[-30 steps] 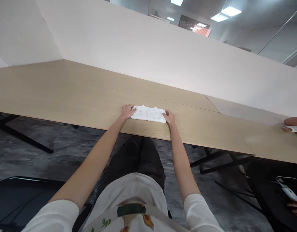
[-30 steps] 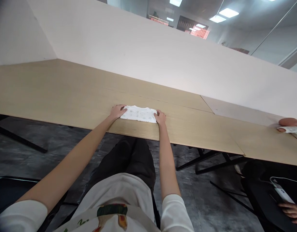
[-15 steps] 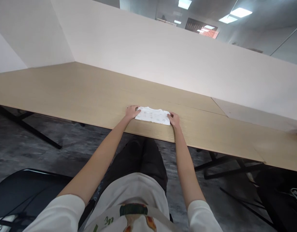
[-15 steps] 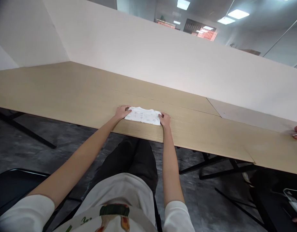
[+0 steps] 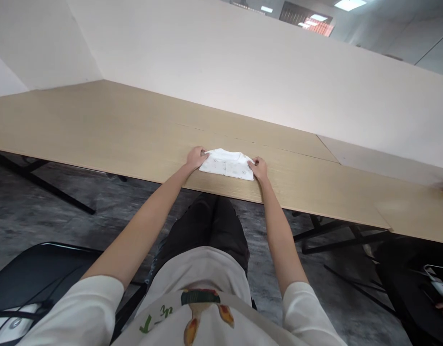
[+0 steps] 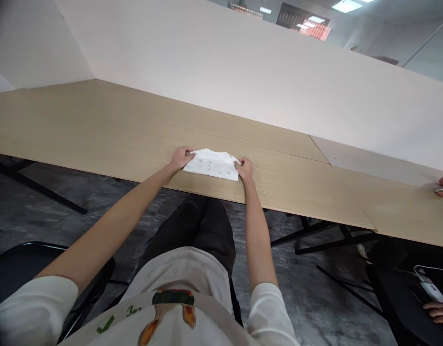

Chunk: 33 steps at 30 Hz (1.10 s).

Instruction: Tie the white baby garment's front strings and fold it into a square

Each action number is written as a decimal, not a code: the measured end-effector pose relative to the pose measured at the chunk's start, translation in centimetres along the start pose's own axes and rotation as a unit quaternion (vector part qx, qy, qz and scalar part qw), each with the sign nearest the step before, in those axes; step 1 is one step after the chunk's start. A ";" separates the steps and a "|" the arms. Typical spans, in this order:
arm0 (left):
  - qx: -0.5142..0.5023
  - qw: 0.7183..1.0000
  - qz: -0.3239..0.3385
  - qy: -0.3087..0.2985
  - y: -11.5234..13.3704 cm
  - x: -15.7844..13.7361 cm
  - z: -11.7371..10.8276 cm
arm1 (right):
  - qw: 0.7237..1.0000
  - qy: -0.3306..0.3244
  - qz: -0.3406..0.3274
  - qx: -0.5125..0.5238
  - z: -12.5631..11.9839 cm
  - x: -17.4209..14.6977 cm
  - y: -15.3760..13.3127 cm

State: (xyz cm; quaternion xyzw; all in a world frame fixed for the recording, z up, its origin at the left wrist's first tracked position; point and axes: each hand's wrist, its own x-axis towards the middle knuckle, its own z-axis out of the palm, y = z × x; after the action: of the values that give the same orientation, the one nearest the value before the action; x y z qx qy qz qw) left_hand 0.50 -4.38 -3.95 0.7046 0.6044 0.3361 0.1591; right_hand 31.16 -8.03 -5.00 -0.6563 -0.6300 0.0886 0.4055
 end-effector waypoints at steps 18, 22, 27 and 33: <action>-0.024 0.940 0.294 0.172 11.7 6.5 -18.0 | 0.958 0.083 -0.260 0.092 -18.0 10.6 -10.1; 0.068 0.961 0.249 0.101 9.3 6.1 -15.6 | 0.977 0.033 -0.204 -0.061 -15.8 9.0 -7.1; 0.126 0.990 0.058 0.009 5.3 6.6 -7.8 | 0.967 -0.070 -0.047 -0.242 -9.7 6.9 -3.2; 0.198 0.978 0.008 -0.060 -0.1 5.3 -3.0 | 0.949 -0.142 -0.005 -0.281 -6.7 4.7 0.6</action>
State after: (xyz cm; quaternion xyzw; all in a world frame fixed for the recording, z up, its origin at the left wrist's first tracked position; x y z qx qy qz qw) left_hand -1.33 0.20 -0.32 0.7458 0.6428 0.1681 0.0493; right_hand 36.71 -6.58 0.85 -0.7210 -0.6839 -0.0019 0.1118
